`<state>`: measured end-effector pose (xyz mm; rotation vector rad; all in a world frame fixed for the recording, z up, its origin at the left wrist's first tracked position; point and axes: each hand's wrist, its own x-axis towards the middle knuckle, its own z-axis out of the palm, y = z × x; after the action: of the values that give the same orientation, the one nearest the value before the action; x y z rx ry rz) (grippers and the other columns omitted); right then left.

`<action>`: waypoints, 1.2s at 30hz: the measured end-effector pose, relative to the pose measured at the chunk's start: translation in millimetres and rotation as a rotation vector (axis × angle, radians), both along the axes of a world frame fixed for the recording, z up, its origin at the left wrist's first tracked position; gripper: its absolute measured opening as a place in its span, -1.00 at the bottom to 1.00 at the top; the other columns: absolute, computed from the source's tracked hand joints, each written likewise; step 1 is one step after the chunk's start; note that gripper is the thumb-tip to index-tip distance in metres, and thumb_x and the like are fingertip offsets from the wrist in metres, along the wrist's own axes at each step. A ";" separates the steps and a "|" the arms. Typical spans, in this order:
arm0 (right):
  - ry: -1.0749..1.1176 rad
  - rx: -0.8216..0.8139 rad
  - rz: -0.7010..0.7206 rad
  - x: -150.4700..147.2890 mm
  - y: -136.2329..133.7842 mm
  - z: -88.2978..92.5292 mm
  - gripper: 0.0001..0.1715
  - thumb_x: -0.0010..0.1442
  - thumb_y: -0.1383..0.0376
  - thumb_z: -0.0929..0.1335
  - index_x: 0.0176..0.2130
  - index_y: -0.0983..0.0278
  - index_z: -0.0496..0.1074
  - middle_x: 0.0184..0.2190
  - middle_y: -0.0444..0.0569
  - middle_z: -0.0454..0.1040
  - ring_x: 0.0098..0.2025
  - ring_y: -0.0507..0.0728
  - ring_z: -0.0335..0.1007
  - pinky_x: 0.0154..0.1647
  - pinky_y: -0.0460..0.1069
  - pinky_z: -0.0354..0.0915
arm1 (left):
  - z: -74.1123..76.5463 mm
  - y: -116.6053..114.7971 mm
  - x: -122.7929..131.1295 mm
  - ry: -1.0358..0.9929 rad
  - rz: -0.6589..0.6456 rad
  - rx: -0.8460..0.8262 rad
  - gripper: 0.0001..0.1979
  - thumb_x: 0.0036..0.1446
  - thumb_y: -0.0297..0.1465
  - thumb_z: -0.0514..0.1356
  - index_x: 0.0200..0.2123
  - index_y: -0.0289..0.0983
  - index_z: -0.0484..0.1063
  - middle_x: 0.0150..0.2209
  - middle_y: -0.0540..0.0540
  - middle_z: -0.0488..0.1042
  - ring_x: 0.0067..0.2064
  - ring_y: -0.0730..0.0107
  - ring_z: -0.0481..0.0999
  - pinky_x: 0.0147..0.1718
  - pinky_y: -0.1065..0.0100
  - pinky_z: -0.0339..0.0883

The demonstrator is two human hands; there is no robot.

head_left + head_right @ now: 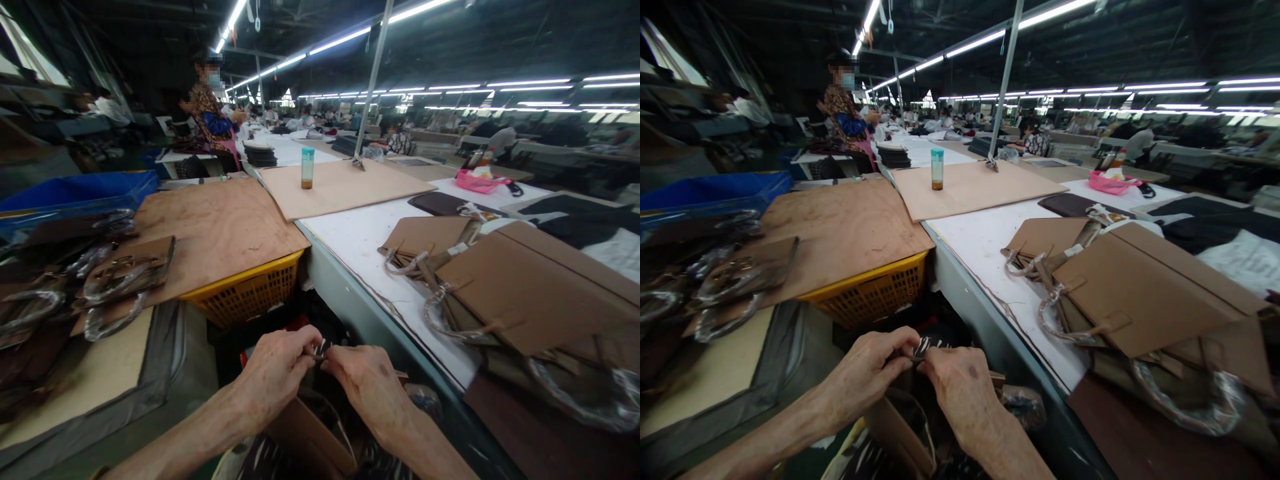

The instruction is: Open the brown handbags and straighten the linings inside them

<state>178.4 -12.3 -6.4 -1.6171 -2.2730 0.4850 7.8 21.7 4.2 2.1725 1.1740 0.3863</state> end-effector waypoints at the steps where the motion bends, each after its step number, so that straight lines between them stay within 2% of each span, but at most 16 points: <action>1: 0.004 -0.002 -0.008 0.8 -0.7 -0.9 -0.79 0.22 0.34 0.24 -0.41 0.22 0.41 -0.53 -0.15 0.49 -0.48 0.03 0.39 -0.46 -0.12 0.04 | 2.2 -1.1 -2.7 0.036 0.002 0.000 -0.77 0.00 -0.53 0.02 -0.28 -0.19 0.38 -0.42 0.04 0.44 -0.35 0.39 0.39 -0.32 0.43 0.16; 4: -0.019 -0.006 -0.054 3.4 -1.7 -4.3 -0.76 0.22 0.31 0.26 -0.47 0.22 0.39 -0.59 -0.17 0.44 -0.53 0.03 0.34 -0.49 -0.11 0.01 | 8.6 -2.2 -9.3 0.148 0.035 -0.020 -0.77 -0.02 -0.50 0.04 -0.30 -0.19 0.41 -0.38 -0.01 0.44 -0.30 0.32 0.39 -0.30 0.39 0.15; 6: -0.020 -0.022 -0.071 4.5 -1.7 -6.4 -0.75 0.23 0.28 0.25 -0.47 0.21 0.38 -0.60 -0.17 0.42 -0.55 0.02 0.31 -0.50 -0.10 0.00 | 11.3 -1.0 -12.0 0.142 0.061 -0.072 -0.80 -0.06 -0.49 0.06 -0.36 -0.20 0.42 -0.41 0.00 0.43 -0.31 0.32 0.38 -0.33 0.41 0.14; 11: -0.008 -0.041 -0.088 5.9 -1.8 -8.4 -0.73 0.25 0.26 0.22 -0.44 0.18 0.39 -0.58 -0.18 0.43 -0.50 0.04 0.33 -0.47 -0.09 0.01 | 9.0 2.1 -16.9 -0.050 0.116 -0.288 -0.84 -0.15 -0.46 0.10 -0.43 -0.25 0.45 -0.50 0.04 0.38 -0.37 0.38 0.33 -0.42 0.46 0.10; 15: 0.005 -0.044 -0.098 5.1 -1.2 -8.2 -0.76 0.25 0.22 0.23 -0.41 0.15 0.41 -0.56 -0.21 0.45 -0.49 0.04 0.33 -0.46 -0.09 0.01 | 2.5 1.2 -19.8 -0.189 0.149 -0.385 -0.81 -0.14 -0.45 0.08 -0.43 -0.31 0.46 -0.52 0.05 0.33 -0.40 0.41 0.29 -0.44 0.47 0.08; 21: -0.138 -0.045 -0.046 -9.8 9.4 -3.7 -0.80 0.22 0.21 0.26 -0.40 0.16 0.42 -0.53 -0.16 0.49 -0.49 0.08 0.36 -0.48 -0.06 -0.02 | -6.4 0.9 -19.2 -0.283 0.191 -0.375 -0.80 -0.15 -0.50 0.00 -0.48 -0.33 0.41 -0.55 0.05 0.30 -0.43 0.44 0.25 -0.46 0.46 0.07; 27: -0.025 -0.099 0.080 -24.0 19.7 -1.8 -0.81 0.23 0.28 0.24 -0.35 0.13 0.42 -0.48 -0.19 0.49 -0.43 0.04 0.36 -0.43 -0.12 0.05 | -14.3 -0.2 -21.9 -0.366 0.188 -0.423 -0.81 -0.10 -0.48 0.03 -0.46 -0.34 0.44 -0.53 0.02 0.36 -0.40 0.40 0.30 -0.39 0.44 0.14; 33: -0.091 -0.143 0.024 -30.3 20.3 -1.4 -0.80 0.20 0.28 0.25 -0.35 0.15 0.47 -0.52 -0.13 0.47 -0.43 0.08 0.36 -0.41 -0.10 0.07 | -17.2 0.2 -23.0 -0.383 0.250 -0.394 -0.94 -0.14 -0.52 0.05 -0.53 -0.31 0.30 -0.54 0.05 0.27 -0.43 0.45 0.22 -0.45 0.45 0.07; 36: -0.036 -0.163 0.017 -30.0 19.0 1.2 -0.82 0.20 0.26 0.27 -0.32 0.13 0.47 -0.46 -0.13 0.50 -0.38 0.10 0.38 -0.38 -0.09 0.09 | -16.6 -1.9 -22.8 -0.349 0.296 -0.355 -0.90 -0.17 -0.57 0.04 -0.51 -0.29 0.22 -0.54 0.08 0.21 -0.43 0.47 0.19 -0.48 0.46 0.02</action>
<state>148.4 6.7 -5.2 -1.6965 -2.3282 0.6663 -14.9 19.9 -12.4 1.5588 1.2537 0.6048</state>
